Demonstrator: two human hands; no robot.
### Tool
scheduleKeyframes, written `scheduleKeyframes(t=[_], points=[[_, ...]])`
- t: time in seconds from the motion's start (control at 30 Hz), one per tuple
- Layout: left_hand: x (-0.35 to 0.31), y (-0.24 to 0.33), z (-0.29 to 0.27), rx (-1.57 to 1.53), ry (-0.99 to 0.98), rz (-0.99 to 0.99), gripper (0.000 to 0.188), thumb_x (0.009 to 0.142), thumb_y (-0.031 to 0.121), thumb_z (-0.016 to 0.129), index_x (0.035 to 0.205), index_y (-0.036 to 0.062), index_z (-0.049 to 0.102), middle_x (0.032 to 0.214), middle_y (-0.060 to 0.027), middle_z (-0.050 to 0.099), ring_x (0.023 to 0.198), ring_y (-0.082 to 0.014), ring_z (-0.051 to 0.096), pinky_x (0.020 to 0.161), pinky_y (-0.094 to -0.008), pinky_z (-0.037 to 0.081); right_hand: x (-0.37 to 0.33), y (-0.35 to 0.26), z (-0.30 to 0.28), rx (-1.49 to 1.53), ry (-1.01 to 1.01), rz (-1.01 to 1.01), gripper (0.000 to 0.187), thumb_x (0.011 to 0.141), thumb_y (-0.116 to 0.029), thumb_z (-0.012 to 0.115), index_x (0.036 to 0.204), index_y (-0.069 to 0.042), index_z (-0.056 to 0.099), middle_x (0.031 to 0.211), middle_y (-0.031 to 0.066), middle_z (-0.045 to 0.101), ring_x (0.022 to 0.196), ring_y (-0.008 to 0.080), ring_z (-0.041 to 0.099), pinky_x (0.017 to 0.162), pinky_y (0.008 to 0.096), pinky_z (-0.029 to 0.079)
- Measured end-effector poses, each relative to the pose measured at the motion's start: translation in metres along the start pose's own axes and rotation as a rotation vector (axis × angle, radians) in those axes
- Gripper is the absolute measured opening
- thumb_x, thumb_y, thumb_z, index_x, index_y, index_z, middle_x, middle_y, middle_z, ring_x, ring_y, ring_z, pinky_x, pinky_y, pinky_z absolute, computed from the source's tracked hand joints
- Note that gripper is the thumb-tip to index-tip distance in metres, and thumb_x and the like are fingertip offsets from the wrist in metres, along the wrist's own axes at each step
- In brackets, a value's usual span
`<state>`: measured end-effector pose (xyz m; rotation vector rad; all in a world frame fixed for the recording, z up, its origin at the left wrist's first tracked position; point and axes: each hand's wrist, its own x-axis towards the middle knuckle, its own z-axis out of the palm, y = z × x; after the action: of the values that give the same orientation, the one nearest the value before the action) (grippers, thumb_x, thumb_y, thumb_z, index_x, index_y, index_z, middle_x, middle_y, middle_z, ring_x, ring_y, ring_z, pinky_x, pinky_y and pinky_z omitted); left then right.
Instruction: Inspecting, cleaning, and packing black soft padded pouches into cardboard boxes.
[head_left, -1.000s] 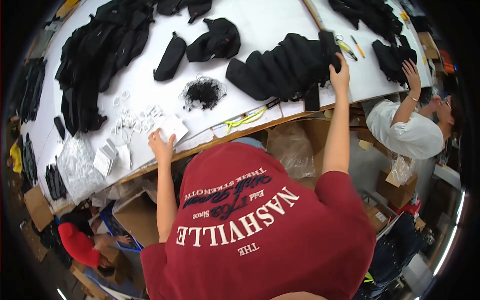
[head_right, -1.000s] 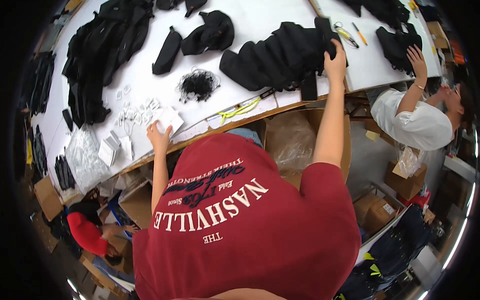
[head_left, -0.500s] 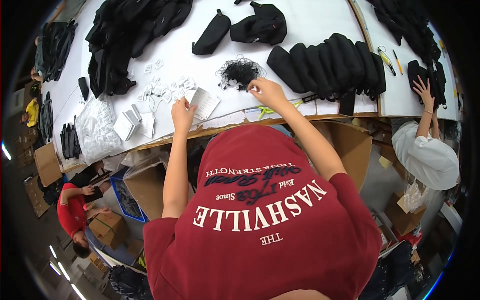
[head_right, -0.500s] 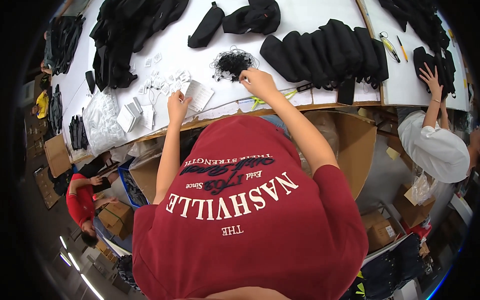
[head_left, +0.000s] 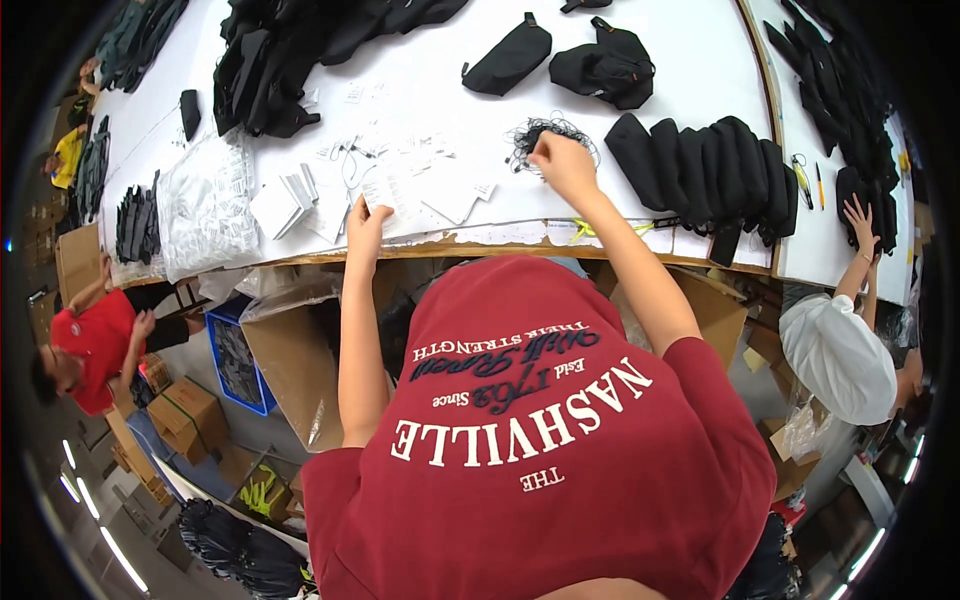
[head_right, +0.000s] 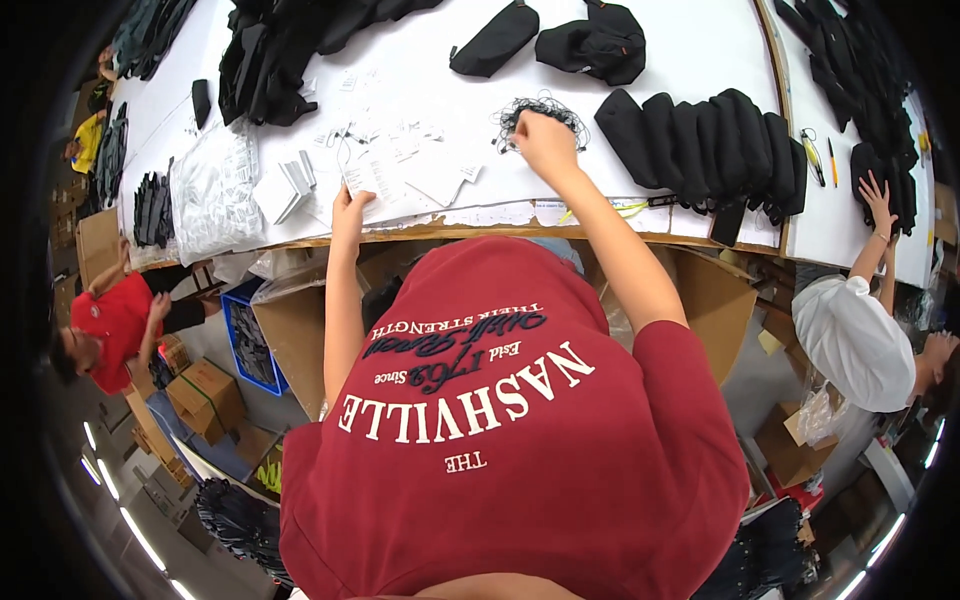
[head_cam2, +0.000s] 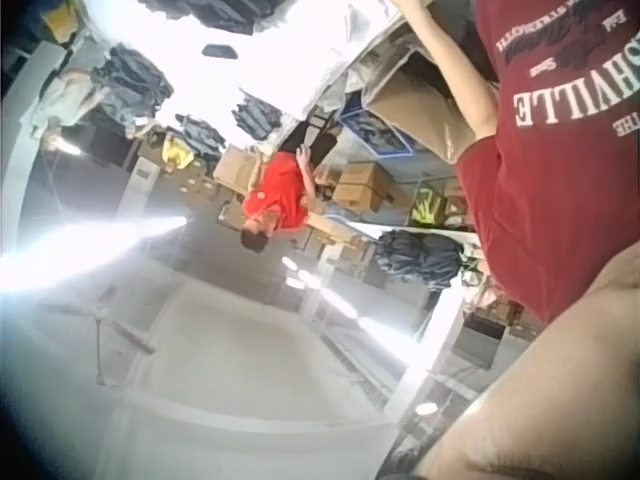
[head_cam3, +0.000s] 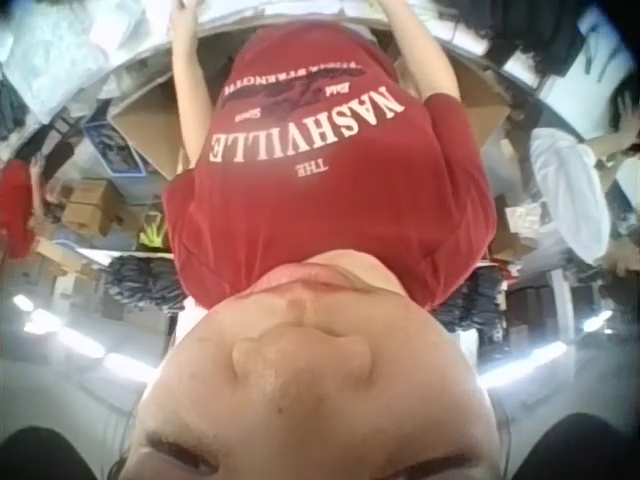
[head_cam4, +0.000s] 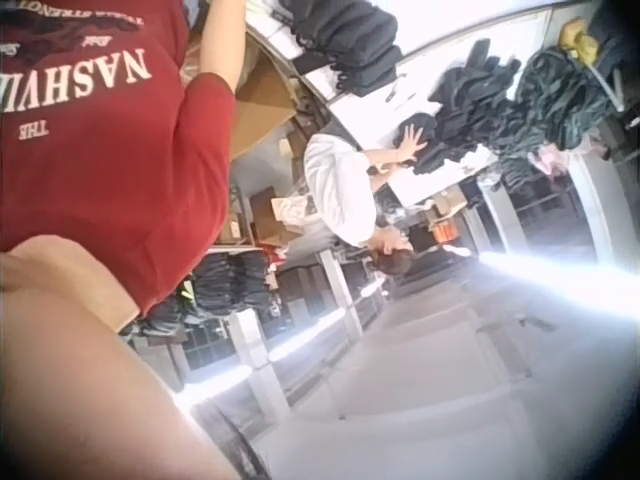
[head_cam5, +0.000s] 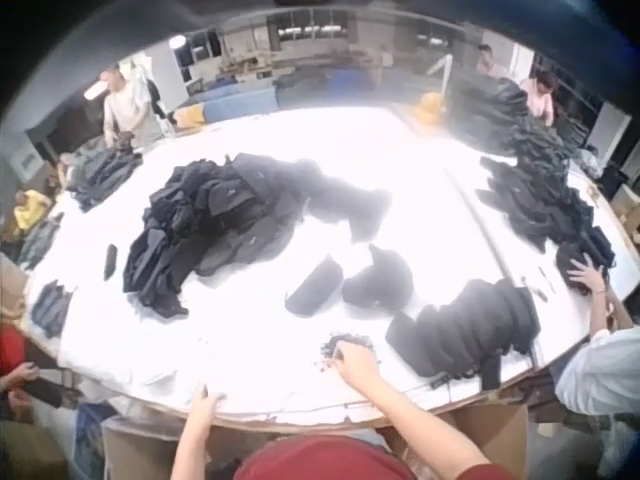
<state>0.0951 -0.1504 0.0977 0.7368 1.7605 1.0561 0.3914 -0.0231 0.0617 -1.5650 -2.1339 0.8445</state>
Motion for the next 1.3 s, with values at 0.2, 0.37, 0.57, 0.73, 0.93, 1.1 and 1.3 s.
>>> scheduleKeyframes(t=[0.2,0.37,0.57,0.73,0.93,1.1,1.3], points=[[0.000,0.001,-0.014,-0.263,0.014,-0.231,0.042,0.076,0.015,0.053,0.116,0.0030,0.050,0.086,-0.0023,0.053,0.078,-0.0132,0.047,0.069,-0.0275,0.039,-0.007,-0.015,-0.018,0.000,0.016,-0.104,0.008,0.078,-0.014,0.064,0.083,-0.010,0.059,0.074,0.0076,0.061,0.066,0.0263,0.061,0.059,0.0351,0.046],[0.008,0.011,-0.006,-0.248,-0.045,-0.284,0.069,0.079,0.021,0.059,0.138,0.0029,0.028,0.086,-0.0029,0.052,0.077,-0.0129,0.047,0.070,-0.0275,0.039,0.001,0.020,0.007,-0.397,-0.083,-0.252,0.007,0.080,-0.017,0.062,0.084,-0.011,0.059,0.076,0.0071,0.060,0.071,0.0258,0.062,0.062,0.0372,0.048],[-0.004,0.041,0.003,0.146,-0.213,0.053,0.084,0.076,0.028,0.073,0.134,0.0023,0.018,0.110,-0.0185,0.052,0.095,-0.0219,0.057,0.083,-0.0286,0.044,-0.002,-0.038,-0.039,-0.166,0.081,-0.145,0.008,0.083,-0.017,0.060,0.085,-0.009,0.057,0.080,0.0071,0.060,0.071,0.0280,0.061,0.060,0.0358,0.046],[-0.012,0.062,0.009,0.003,-0.255,0.226,0.071,0.075,0.018,0.074,0.126,0.0079,0.026,0.110,-0.0205,0.052,0.100,-0.0257,0.056,0.084,-0.0349,0.047,0.000,-0.075,-0.079,0.147,0.291,-0.195,0.009,0.088,-0.013,0.056,0.090,-0.005,0.051,0.094,0.0064,0.055,0.059,0.0194,0.054,0.057,0.0294,0.044],[-0.017,0.082,0.017,-0.010,-0.300,0.335,0.070,0.075,0.018,0.074,0.125,0.0085,0.026,0.110,-0.0207,0.051,0.103,-0.0258,0.054,0.085,-0.0343,0.046,0.010,-0.079,-0.094,0.670,0.099,-0.019,0.013,0.093,-0.016,0.052,0.093,-0.003,0.052,0.076,0.0011,0.059,0.063,0.0038,0.047,0.056,0.0177,0.039],[-0.016,0.084,0.026,-0.046,-0.305,0.328,0.060,0.077,0.018,0.072,0.121,0.0067,0.033,0.106,-0.0160,0.053,0.098,-0.0198,0.054,0.083,-0.0305,0.044,0.005,-0.085,-0.102,1.058,0.095,0.044,0.014,0.092,-0.017,0.056,0.095,-0.003,0.056,0.072,-0.0022,0.053,0.061,0.0027,0.045,0.056,0.0169,0.036],[-0.006,0.120,0.066,-0.275,-0.512,0.344,0.033,0.084,0.009,0.062,0.112,0.0048,0.045,0.102,-0.0036,0.057,0.087,-0.0097,0.051,0.078,-0.0252,0.043,-0.012,-0.125,-0.096,0.947,-0.067,0.072,0.012,0.090,-0.016,0.057,0.090,-0.004,0.057,0.068,-0.0091,0.044,0.060,-0.0001,0.035,0.054,0.0164,0.026]])
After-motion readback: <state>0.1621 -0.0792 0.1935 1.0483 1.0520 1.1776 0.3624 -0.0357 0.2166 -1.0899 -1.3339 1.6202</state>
